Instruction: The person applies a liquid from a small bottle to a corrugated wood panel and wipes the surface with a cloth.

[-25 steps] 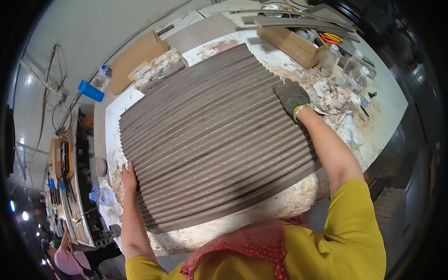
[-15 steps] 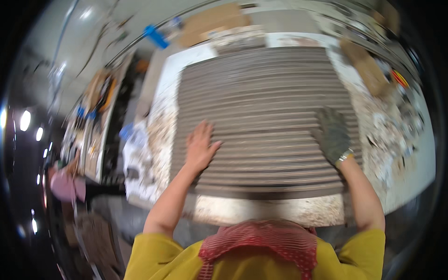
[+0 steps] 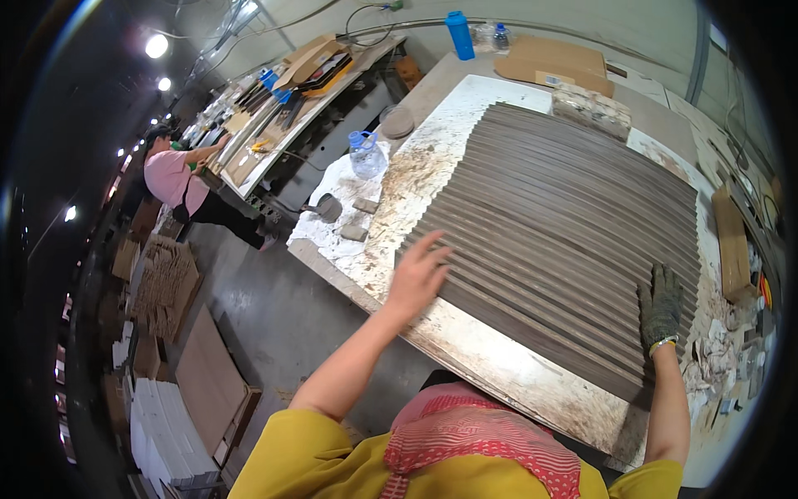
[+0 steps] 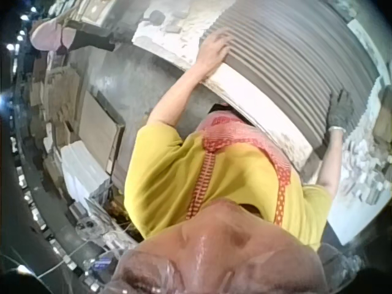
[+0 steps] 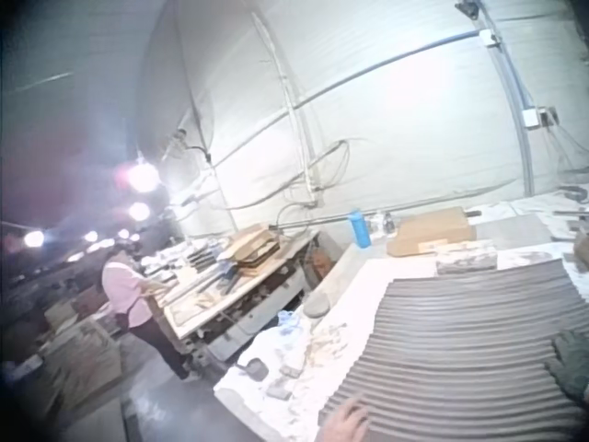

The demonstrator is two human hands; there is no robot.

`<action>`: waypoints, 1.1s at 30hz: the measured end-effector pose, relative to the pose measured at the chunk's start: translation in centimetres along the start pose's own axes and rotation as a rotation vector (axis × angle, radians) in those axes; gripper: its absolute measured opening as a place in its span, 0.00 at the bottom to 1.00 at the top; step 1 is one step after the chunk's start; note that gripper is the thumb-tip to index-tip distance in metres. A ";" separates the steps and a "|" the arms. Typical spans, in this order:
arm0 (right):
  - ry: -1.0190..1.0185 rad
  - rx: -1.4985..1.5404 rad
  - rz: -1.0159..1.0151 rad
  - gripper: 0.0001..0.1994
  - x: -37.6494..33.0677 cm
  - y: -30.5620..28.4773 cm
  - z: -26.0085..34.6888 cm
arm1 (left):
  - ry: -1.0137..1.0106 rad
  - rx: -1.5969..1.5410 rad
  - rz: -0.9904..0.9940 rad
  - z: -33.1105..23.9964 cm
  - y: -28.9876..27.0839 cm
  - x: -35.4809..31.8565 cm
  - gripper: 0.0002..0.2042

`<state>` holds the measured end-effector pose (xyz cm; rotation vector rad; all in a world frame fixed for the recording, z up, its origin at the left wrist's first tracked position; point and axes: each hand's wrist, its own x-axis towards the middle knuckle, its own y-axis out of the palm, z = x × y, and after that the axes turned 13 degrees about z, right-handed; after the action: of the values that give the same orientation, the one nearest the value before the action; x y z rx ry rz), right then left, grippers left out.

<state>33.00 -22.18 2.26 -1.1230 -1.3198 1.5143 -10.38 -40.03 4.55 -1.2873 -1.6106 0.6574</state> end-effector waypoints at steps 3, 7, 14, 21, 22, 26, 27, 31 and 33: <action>-0.017 -0.018 -0.043 0.27 -0.2 0.7 -0.9 | -0.478 -0.362 -0.152 7.8 -4.5 -6.1 0.11; -0.035 0.045 0.111 0.25 0.8 -2.2 -0.2 | -0.545 -0.045 -0.533 15.8 -14.2 -12.4 0.06; -0.515 0.355 0.025 0.12 0.9 -7.5 28.5 | -0.677 -0.038 -0.407 25.6 -19.1 -10.2 0.08; -0.926 0.227 0.206 0.22 4.6 -1.0 51.8 | -0.871 -0.047 0.155 31.8 -17.8 -2.5 0.17; -0.876 0.160 0.296 0.23 4.6 -0.6 53.4 | -0.857 -0.052 0.168 31.9 -17.5 -2.1 0.17; -0.853 0.137 0.227 0.21 5.6 3.2 55.2 | -0.727 -0.149 0.231 31.0 -16.8 -0.9 0.13; -0.867 0.120 0.219 0.20 5.7 3.3 55.4 | -0.726 -0.161 0.222 31.1 -16.6 -1.0 0.12; -0.869 0.071 0.405 0.15 6.6 2.3 55.4 | -0.650 -0.107 0.231 30.6 -16.5 -0.5 0.09; -0.867 0.111 0.381 0.13 6.3 1.9 55.1 | -0.596 -0.074 0.203 31.4 -16.5 -1.2 0.08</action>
<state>-21.74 -31.01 2.70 -0.6651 -1.5807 2.4936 -45.80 -41.74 5.06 -1.4010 -2.0022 1.2018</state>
